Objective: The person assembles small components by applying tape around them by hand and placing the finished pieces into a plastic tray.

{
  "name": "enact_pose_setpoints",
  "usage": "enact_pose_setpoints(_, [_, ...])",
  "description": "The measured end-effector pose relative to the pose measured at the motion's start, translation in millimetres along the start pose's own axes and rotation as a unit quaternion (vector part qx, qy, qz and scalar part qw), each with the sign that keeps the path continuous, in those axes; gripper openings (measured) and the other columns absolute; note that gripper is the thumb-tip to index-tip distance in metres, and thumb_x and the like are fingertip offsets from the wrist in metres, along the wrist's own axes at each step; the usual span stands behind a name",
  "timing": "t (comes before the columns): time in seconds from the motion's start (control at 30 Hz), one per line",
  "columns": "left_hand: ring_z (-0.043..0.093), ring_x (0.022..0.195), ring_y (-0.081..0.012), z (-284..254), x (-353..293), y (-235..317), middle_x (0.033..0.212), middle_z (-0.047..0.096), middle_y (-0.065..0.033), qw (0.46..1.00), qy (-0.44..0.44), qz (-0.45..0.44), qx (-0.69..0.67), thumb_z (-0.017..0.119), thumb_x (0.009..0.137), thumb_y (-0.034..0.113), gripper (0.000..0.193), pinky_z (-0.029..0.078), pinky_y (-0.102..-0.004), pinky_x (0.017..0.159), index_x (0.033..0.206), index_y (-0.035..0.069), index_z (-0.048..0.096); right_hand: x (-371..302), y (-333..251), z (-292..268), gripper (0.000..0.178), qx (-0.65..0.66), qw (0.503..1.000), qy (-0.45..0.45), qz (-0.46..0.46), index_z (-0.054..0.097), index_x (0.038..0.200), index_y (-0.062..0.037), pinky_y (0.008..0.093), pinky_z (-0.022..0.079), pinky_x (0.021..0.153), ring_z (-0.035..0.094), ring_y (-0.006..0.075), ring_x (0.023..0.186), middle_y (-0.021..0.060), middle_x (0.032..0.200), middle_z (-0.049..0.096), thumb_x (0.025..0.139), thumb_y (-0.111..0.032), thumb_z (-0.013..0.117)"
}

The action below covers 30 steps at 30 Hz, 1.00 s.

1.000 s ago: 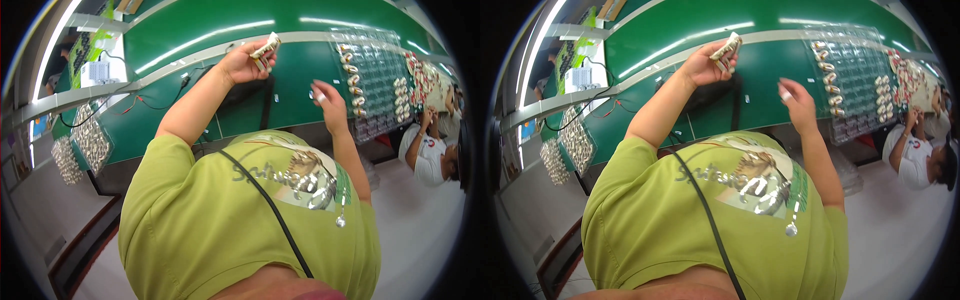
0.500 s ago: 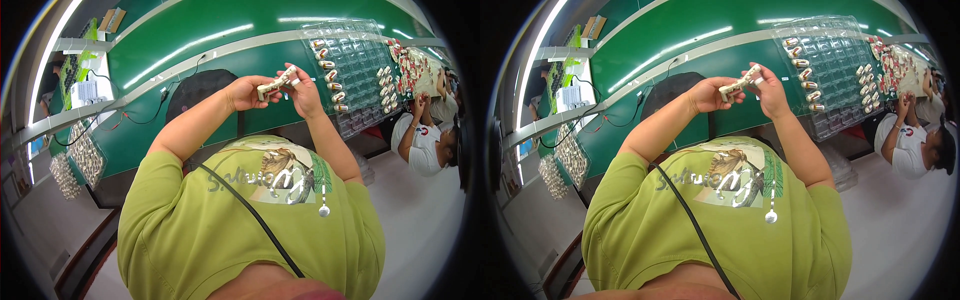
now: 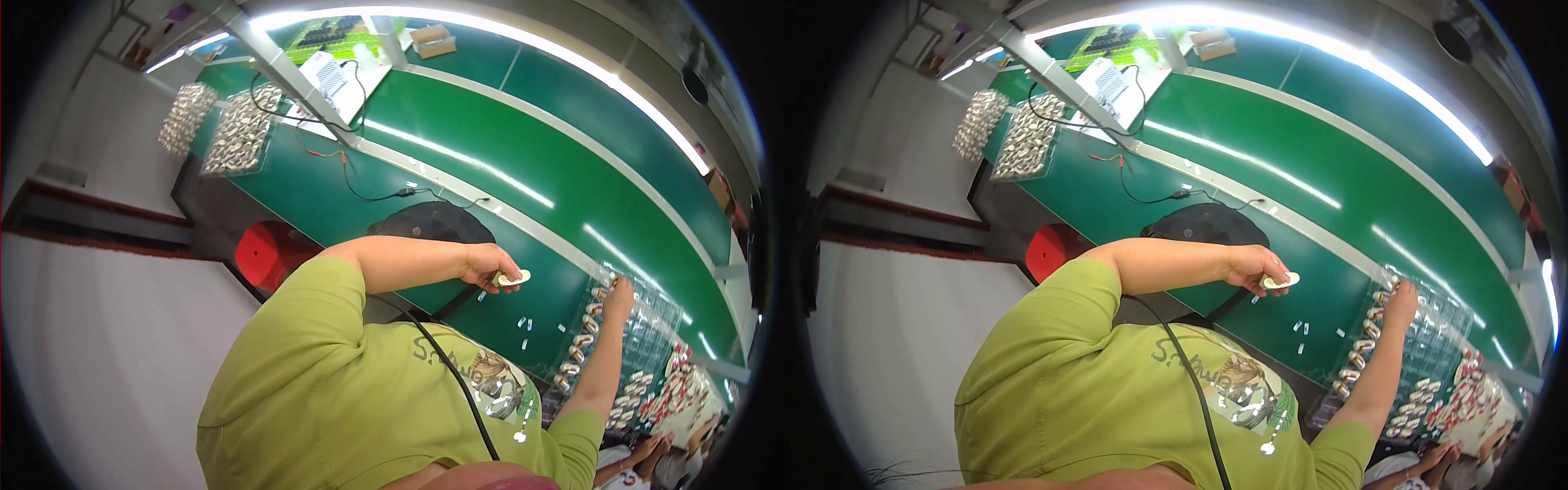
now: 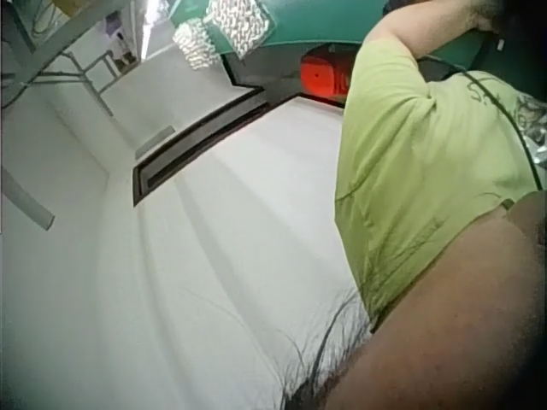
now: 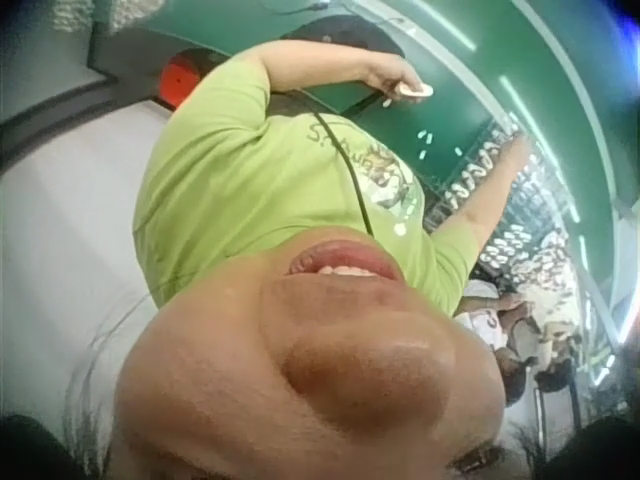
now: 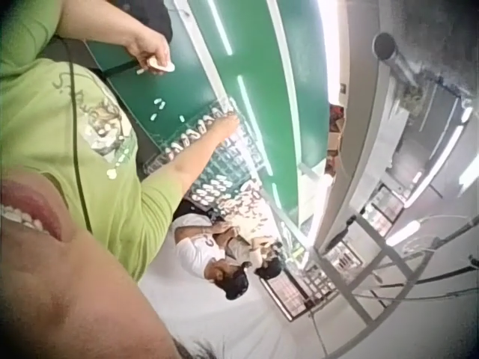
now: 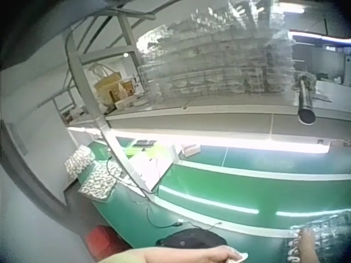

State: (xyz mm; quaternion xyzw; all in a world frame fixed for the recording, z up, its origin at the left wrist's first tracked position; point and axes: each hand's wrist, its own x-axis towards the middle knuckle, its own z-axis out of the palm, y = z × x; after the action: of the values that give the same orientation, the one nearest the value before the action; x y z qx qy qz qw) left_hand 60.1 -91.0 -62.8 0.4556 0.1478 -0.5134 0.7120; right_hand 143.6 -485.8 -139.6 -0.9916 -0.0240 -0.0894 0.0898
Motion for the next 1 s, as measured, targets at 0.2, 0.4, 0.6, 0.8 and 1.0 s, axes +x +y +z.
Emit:
enact_pose_setpoints(0.2, [0.064, 0.077, -0.0117, -13, -11, 2, 0.085, 0.066, -0.0022, 0.999, 0.037, 0.023, -0.001, 0.062, 0.088, 0.027, 0.019, 0.048, -0.0239, 0.058, 0.100, 0.012, 0.061, 26, -10, 1, 0.016, -0.128, 0.983, -0.079, -0.108, 0.062, 0.089, -0.0051, 0.0405, 0.047, 0.079, 0.054, 0.0320, 0.094, 0.0138, 0.097, 0.054, 0.075, 0.000, 0.056])
enact_pose_setpoints(0.4, [0.063, 0.077, -0.0113, -27, -9, -5, 0.086, 0.067, -0.0009, 0.998, 0.034, 0.035, -0.044, 0.058, 0.090, 0.030, 0.019, 0.049, -0.0271, 0.061, 0.096, 0.012, 0.063, 24, -14, 6, 0.011, -0.096, 0.987, -0.088, -0.095, 0.063, 0.085, -0.0036, 0.0414, 0.047, 0.079, 0.053, 0.0327, 0.095, 0.0142, 0.098, 0.053, 0.077, -0.003, 0.055])
enact_pose_setpoints(0.6, [0.063, 0.079, -0.0122, -18, -19, -7, 0.085, 0.066, -0.0005, 0.996, 0.038, 0.056, -0.056, 0.056, 0.091, 0.030, 0.019, 0.049, -0.0286, 0.064, 0.098, 0.013, 0.062, 7, -5, 24, 0.013, -0.040, 0.994, -0.082, -0.067, 0.065, 0.087, -0.0041, 0.0420, 0.047, 0.078, 0.054, 0.0346, 0.096, 0.0157, 0.099, 0.053, 0.079, -0.004, 0.055])
enact_pose_setpoints(0.8, [0.064, 0.078, -0.0135, -27, -13, -9, 0.087, 0.065, 0.0006, 0.991, -0.002, 0.117, -0.069, 0.064, 0.086, 0.022, 0.016, 0.052, -0.0327, 0.061, 0.102, 0.017, 0.062, 22, -12, 23, 0.027, -0.059, 0.982, -0.173, -0.042, 0.064, 0.101, -0.0063, 0.0457, 0.048, 0.083, 0.058, 0.0392, 0.095, 0.0218, 0.101, 0.059, 0.077, -0.002, 0.052])
enact_pose_setpoints(1.0, [0.060, 0.077, -0.0107, 11, -31, 21, 0.087, 0.065, -0.0005, 0.981, 0.141, 0.130, 0.028, 0.078, 0.074, 0.019, 0.032, 0.047, -0.0252, 0.060, 0.102, 0.013, 0.062, 14, -4, 31, 0.052, 0.079, 0.989, -0.124, -0.034, 0.056, 0.123, -0.0076, 0.0393, 0.036, 0.105, 0.047, 0.0358, 0.121, 0.0191, 0.131, 0.051, 0.072, 0.001, 0.048])
